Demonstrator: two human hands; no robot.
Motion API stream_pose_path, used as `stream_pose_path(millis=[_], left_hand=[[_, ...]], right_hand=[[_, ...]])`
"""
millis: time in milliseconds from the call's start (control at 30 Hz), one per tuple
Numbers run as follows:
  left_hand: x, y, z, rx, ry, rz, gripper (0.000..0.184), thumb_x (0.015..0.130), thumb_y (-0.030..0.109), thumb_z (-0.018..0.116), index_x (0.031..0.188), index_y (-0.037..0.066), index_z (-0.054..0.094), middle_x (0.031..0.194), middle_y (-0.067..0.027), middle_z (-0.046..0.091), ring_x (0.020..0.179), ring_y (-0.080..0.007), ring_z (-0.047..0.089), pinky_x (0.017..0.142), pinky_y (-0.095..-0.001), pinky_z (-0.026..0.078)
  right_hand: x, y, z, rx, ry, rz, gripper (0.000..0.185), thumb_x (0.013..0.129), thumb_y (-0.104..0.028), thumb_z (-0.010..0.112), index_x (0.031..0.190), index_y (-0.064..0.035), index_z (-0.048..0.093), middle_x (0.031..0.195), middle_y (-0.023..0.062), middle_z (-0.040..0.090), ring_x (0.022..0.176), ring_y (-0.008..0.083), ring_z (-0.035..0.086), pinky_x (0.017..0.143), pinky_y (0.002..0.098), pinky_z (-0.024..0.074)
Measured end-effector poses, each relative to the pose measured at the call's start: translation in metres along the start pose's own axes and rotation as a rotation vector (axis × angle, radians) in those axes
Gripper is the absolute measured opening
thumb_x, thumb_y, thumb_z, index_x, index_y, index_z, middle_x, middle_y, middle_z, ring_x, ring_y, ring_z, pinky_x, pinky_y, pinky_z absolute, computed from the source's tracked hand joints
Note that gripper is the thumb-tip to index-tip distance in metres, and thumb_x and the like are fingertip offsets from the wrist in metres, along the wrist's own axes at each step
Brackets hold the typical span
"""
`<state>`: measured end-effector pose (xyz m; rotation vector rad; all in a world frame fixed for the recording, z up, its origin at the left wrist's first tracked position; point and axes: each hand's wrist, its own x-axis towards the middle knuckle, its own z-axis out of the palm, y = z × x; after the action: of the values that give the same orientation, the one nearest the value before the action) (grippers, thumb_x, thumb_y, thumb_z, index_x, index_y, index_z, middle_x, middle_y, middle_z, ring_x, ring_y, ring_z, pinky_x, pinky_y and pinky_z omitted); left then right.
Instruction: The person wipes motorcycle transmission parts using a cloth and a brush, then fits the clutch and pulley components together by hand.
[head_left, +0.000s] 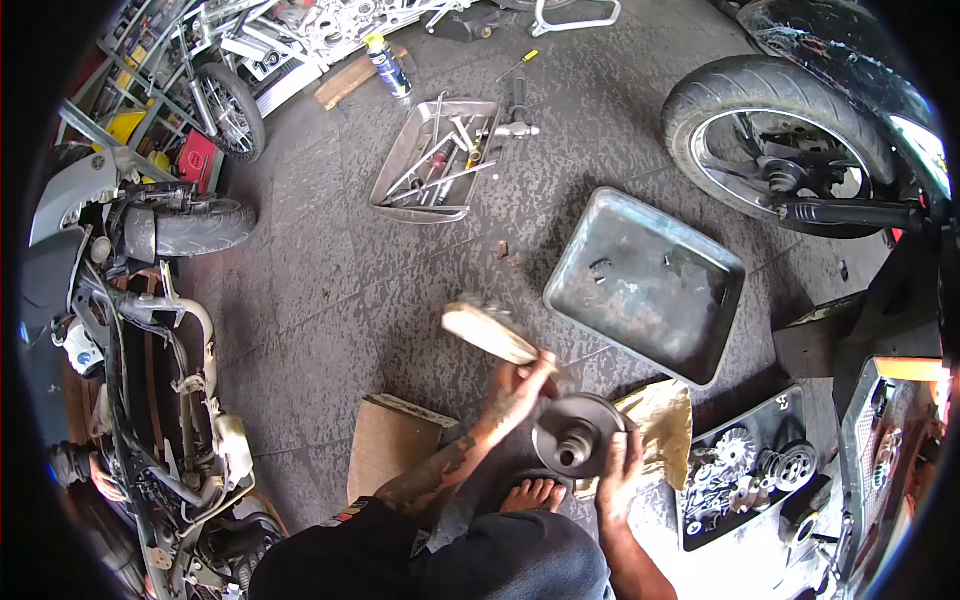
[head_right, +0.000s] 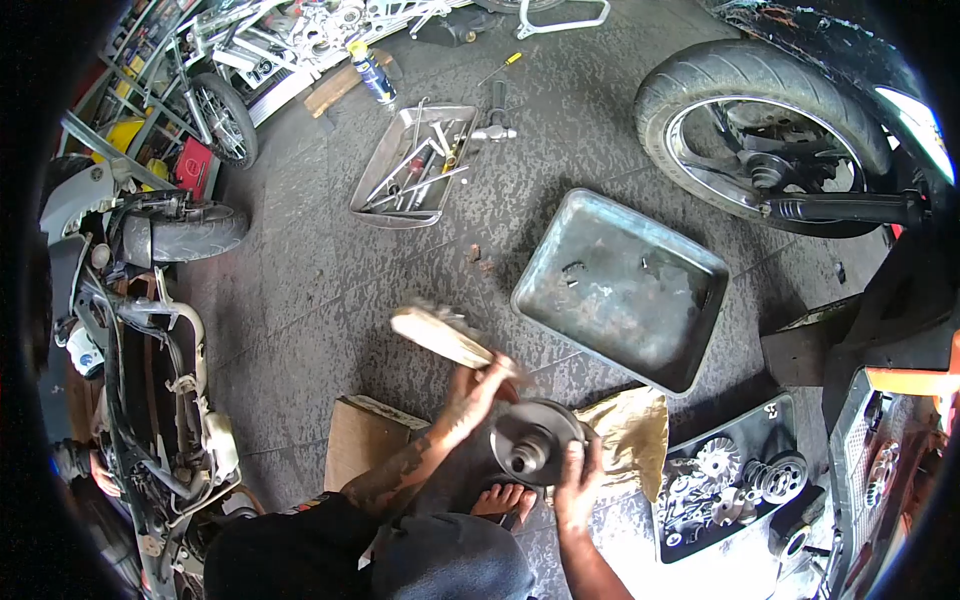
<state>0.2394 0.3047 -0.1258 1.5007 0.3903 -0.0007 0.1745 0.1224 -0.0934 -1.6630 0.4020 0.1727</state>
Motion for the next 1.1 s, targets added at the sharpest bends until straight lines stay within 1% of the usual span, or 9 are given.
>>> stream_pose_path(millis=[133,200,333,467,633,800,867,933,1100], left_hand=[[0.035,0.01,-0.061,0.09,0.146,-0.048,0.034,0.092,0.03,0.055,0.072,0.003,0.055,0.055,-0.0024,0.053,0.04,-0.0106,0.049,0.038,-0.0263,0.038],[0.064,0.016,-0.091,0.14,0.252,-0.075,0.038,0.09,0.035,0.055,0.069,0.003,0.055,0.054,-0.0038,0.053,0.038,-0.011,0.048,0.036,-0.0274,0.037],[0.137,0.028,-0.152,0.715,0.307,0.033,0.039,0.085,0.039,0.058,0.087,0.0,0.06,0.061,-0.0082,0.059,0.051,-0.0189,0.058,0.05,-0.032,0.045],[0.175,0.05,-0.168,0.596,0.317,-0.013,0.034,0.088,0.031,0.06,0.104,0.003,0.05,0.069,-0.0079,0.062,0.055,-0.0177,0.058,0.055,-0.0351,0.048],[0.233,0.034,-0.209,1.166,0.429,0.237,0.043,0.088,0.046,0.056,0.11,0.009,0.048,0.084,-0.0253,0.065,0.084,-0.0483,0.06,0.067,-0.0534,0.047],[0.259,0.042,-0.197,1.23,0.555,0.245,0.038,0.089,0.041,0.058,0.099,0.006,0.047,0.081,-0.0235,0.064,0.082,-0.0414,0.062,0.07,-0.0478,0.049],[0.276,0.024,-0.215,1.221,0.514,0.424,0.029,0.091,0.032,0.053,0.103,0.005,0.049,0.085,-0.0228,0.064,0.084,-0.0436,0.062,0.067,-0.0518,0.047],[0.277,0.017,-0.224,1.285,0.392,0.982,0.026,0.09,0.031,0.057,0.099,0.007,0.054,0.089,-0.0177,0.064,0.081,-0.039,0.062,0.069,-0.0464,0.049],[0.321,0.009,-0.239,1.45,0.442,0.669,0.03,0.09,0.03,0.056,0.106,0.005,0.053,0.098,-0.0174,0.06,0.091,-0.0369,0.058,0.077,-0.045,0.045]], right_hand=[[0.021,0.06,-0.029,-0.15,0.309,0.027,0.048,0.097,-0.035,0.048,0.116,0.0079,0.055,0.105,0.0162,0.061,0.1,0.0236,0.054,0.092,0.0336,0.0404],[0.038,0.064,-0.05,-0.121,0.122,0.011,0.049,0.097,-0.037,0.049,0.111,0.0102,0.056,0.1,0.0163,0.062,0.095,0.0232,0.056,0.089,0.0328,0.0413],[0.053,0.11,-0.072,-0.31,0.11,0.008,0.052,0.096,-0.039,0.05,0.106,0.012,0.057,0.099,0.022,0.063,0.09,0.0264,0.057,0.084,0.0359,0.0428],[0.05,0.131,-0.065,-0.261,0.294,-0.034,0.044,0.097,-0.034,0.048,0.105,0.0091,0.058,0.098,0.0216,0.062,0.089,0.0257,0.058,0.081,0.037,0.0436],[0.049,0.108,-0.067,-0.551,0.204,-0.084,0.034,0.091,-0.019,0.055,0.107,0.0107,0.056,0.103,0.0293,0.057,0.096,0.046,0.054,0.085,0.0454,0.0429],[0.041,0.133,-0.065,-0.579,0.295,-0.21,0.033,0.086,-0.013,0.058,0.113,0.0059,0.055,0.107,0.0278,0.058,0.099,0.0455,0.056,0.087,0.0483,0.044],[0.038,0.137,-0.061,-0.488,0.279,-0.089,0.037,0.089,-0.009,0.055,0.126,-0.0022,0.051,0.113,0.0219,0.059,0.106,0.0357,0.057,0.092,0.0405,0.0436],[0.031,0.136,-0.05,-0.509,0.386,-0.167,0.036,0.09,-0.012,0.057,0.124,-0.0039,0.052,0.11,0.022,0.059,0.101,0.037,0.057,0.089,0.0423,0.0437],[0.016,0.112,-0.046,-0.397,0.349,-0.139,0.044,0.095,-0.024,0.05,0.132,-0.0002,0.041,0.118,0.0273,0.052,0.112,0.0446,0.049,0.097,0.0463,0.0377]])
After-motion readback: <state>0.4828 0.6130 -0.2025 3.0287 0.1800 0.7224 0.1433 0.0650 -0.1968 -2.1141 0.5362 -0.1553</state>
